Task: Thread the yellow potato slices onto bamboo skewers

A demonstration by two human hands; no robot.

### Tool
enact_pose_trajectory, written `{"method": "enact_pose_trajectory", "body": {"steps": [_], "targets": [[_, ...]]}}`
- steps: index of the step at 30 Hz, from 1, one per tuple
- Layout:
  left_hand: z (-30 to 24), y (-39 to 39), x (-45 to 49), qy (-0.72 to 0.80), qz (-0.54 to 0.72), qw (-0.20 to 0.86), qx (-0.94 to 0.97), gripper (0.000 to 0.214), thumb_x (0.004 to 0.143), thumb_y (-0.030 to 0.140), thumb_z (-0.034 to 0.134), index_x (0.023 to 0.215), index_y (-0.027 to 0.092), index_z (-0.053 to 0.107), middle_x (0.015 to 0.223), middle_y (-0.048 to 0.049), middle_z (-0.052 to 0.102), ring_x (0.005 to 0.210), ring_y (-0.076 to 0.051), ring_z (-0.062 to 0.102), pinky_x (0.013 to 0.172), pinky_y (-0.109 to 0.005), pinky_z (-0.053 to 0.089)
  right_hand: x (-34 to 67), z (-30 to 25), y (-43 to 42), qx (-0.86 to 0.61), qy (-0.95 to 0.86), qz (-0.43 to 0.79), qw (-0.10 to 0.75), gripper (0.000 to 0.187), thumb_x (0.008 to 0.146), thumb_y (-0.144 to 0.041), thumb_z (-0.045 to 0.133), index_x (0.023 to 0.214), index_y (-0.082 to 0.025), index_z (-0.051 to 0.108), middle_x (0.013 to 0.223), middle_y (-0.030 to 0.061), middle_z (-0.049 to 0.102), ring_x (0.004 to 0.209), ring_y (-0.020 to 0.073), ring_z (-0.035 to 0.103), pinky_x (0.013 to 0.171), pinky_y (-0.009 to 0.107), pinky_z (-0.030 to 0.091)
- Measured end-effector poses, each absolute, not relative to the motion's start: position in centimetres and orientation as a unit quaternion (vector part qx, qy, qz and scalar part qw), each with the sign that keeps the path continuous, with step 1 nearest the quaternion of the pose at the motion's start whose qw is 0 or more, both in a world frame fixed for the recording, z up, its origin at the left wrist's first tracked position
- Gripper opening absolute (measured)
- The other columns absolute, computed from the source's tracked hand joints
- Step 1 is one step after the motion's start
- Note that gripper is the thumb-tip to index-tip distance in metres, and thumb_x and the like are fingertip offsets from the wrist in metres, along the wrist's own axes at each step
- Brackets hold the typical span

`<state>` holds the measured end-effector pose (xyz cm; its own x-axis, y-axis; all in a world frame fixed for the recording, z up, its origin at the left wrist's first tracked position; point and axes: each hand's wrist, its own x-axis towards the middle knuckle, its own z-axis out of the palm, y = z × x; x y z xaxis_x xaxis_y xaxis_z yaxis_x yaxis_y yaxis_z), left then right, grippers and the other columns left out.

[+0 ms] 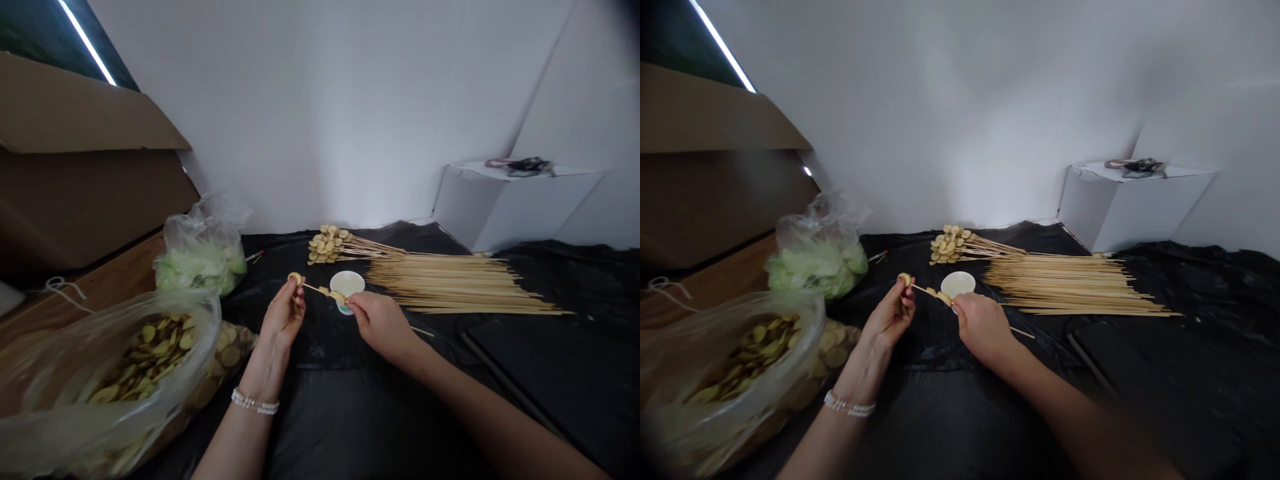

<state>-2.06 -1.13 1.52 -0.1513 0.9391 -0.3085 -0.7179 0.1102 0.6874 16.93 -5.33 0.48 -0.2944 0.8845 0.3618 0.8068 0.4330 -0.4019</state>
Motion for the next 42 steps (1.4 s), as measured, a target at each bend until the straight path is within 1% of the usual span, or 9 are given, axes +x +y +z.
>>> {"method": "enact_pose_trajectory", "body": {"steps": [6, 12, 17, 19, 25, 32, 35, 39, 42], "targets": [[1.49, -1.13, -1.82, 0.393, 0.657, 0.628, 0.14, 0.01, 0.085, 0.009, 0.056, 0.085, 0.012, 0.065, 0.077, -0.0031, 0.068, 0.049, -0.003, 0.058, 0.037, -0.007, 0.043, 16.75, 0.36, -5.5, -0.536, -0.807, 0.019, 0.249, 0.024, 0.092, -0.019, 0.037, 0.085, -0.018, 0.06, 0.083, 0.0061, 0.065, 0.076, 0.0164, 0.057, 0.065, 0.026, 0.032], [1.37, -1.25, -1.7, 0.401, 0.661, 0.613, 0.165, 0.008, 0.084, 0.009, 0.058, 0.084, 0.01, 0.067, 0.076, -0.0039, 0.068, 0.049, -0.002, 0.057, 0.037, -0.007, 0.042, 16.81, 0.13, -5.21, -0.512, -0.811, 0.125, 0.254, 0.022, 0.091, -0.021, 0.04, 0.078, -0.019, 0.057, 0.076, 0.0023, 0.065, 0.07, 0.013, 0.058, 0.063, 0.023, 0.031], [1.09, -1.16, -1.68, 0.409, 0.666, 0.597, 0.18, 0.008, 0.081, 0.008, 0.061, 0.083, 0.01, 0.068, 0.081, -0.0056, 0.07, 0.049, -0.002, 0.057, 0.038, -0.007, 0.042, 16.73, -0.01, -5.23, -0.536, -0.804, 0.05, 0.25, 0.021, 0.091, -0.021, 0.04, 0.077, -0.018, 0.057, 0.077, 0.0041, 0.064, 0.071, 0.0147, 0.057, 0.063, 0.025, 0.029], [1.05, -1.14, -1.66, 0.406, 0.666, 0.6, 0.179, 0.008, 0.082, 0.008, 0.06, 0.083, 0.01, 0.068, 0.08, -0.0054, 0.07, 0.049, -0.002, 0.058, 0.038, -0.008, 0.042, 16.71, -0.07, -5.2, -0.539, -0.803, 0.043, 0.25, 0.021, 0.091, -0.02, 0.04, 0.078, -0.018, 0.056, 0.077, 0.0043, 0.064, 0.071, 0.0146, 0.056, 0.063, 0.025, 0.029], [1.34, -1.31, -1.6, 0.407, 0.663, 0.6, 0.185, 0.009, 0.082, 0.008, 0.059, 0.082, 0.009, 0.068, 0.078, -0.0053, 0.069, 0.049, -0.002, 0.057, 0.037, -0.007, 0.041, 16.86, -0.11, -4.96, -0.518, -0.8, 0.14, 0.267, 0.019, 0.09, -0.02, 0.042, 0.077, -0.019, 0.056, 0.073, 0.0009, 0.063, 0.067, 0.012, 0.056, 0.062, 0.022, 0.03], [1.21, -1.33, -1.4, 0.417, 0.664, 0.59, 0.193, 0.009, 0.082, 0.008, 0.06, 0.082, 0.009, 0.069, 0.081, -0.0067, 0.071, 0.05, -0.003, 0.058, 0.038, -0.008, 0.042, 16.66, -0.2, -5.18, -0.529, -0.802, 0.071, 0.269, 0.02, 0.09, -0.019, 0.042, 0.077, -0.017, 0.056, 0.075, 0.0036, 0.063, 0.069, 0.014, 0.056, 0.062, 0.024, 0.029], [1.02, -1.33, -1.46, 0.422, 0.668, 0.582, 0.193, 0.008, 0.081, 0.007, 0.061, 0.081, 0.008, 0.069, 0.08, -0.0073, 0.071, 0.05, -0.003, 0.058, 0.037, -0.008, 0.042, 16.55, -0.32, -5.19, -0.515, -0.801, 0.114, 0.283, 0.019, 0.089, -0.018, 0.043, 0.075, -0.018, 0.056, 0.073, 0.0023, 0.063, 0.066, 0.0126, 0.055, 0.061, 0.023, 0.029], [0.86, -1.33, -1.55, 0.424, 0.668, 0.578, 0.198, 0.007, 0.08, 0.007, 0.062, 0.081, 0.008, 0.069, 0.08, -0.0081, 0.071, 0.05, -0.003, 0.057, 0.037, -0.008, 0.041, 16.54, -0.32, -5.11, -0.493, -0.794, 0.201, 0.294, 0.022, 0.088, -0.017, 0.043, 0.07, -0.018, 0.055, 0.064, -0.0007, 0.061, 0.059, 0.0105, 0.054, 0.058, 0.021, 0.03], [0.81, -1.36, -1.49, 0.426, 0.667, 0.576, 0.203, 0.007, 0.079, 0.008, 0.063, 0.081, 0.008, 0.07, 0.08, -0.0084, 0.07, 0.051, -0.003, 0.057, 0.038, -0.008, 0.041, 16.52, -0.35, -5.04, -0.51, -0.795, 0.156, 0.289, 0.021, 0.089, -0.017, 0.043, 0.071, -0.018, 0.055, 0.069, 0.0011, 0.062, 0.064, 0.0118, 0.055, 0.06, 0.022, 0.03]]}}
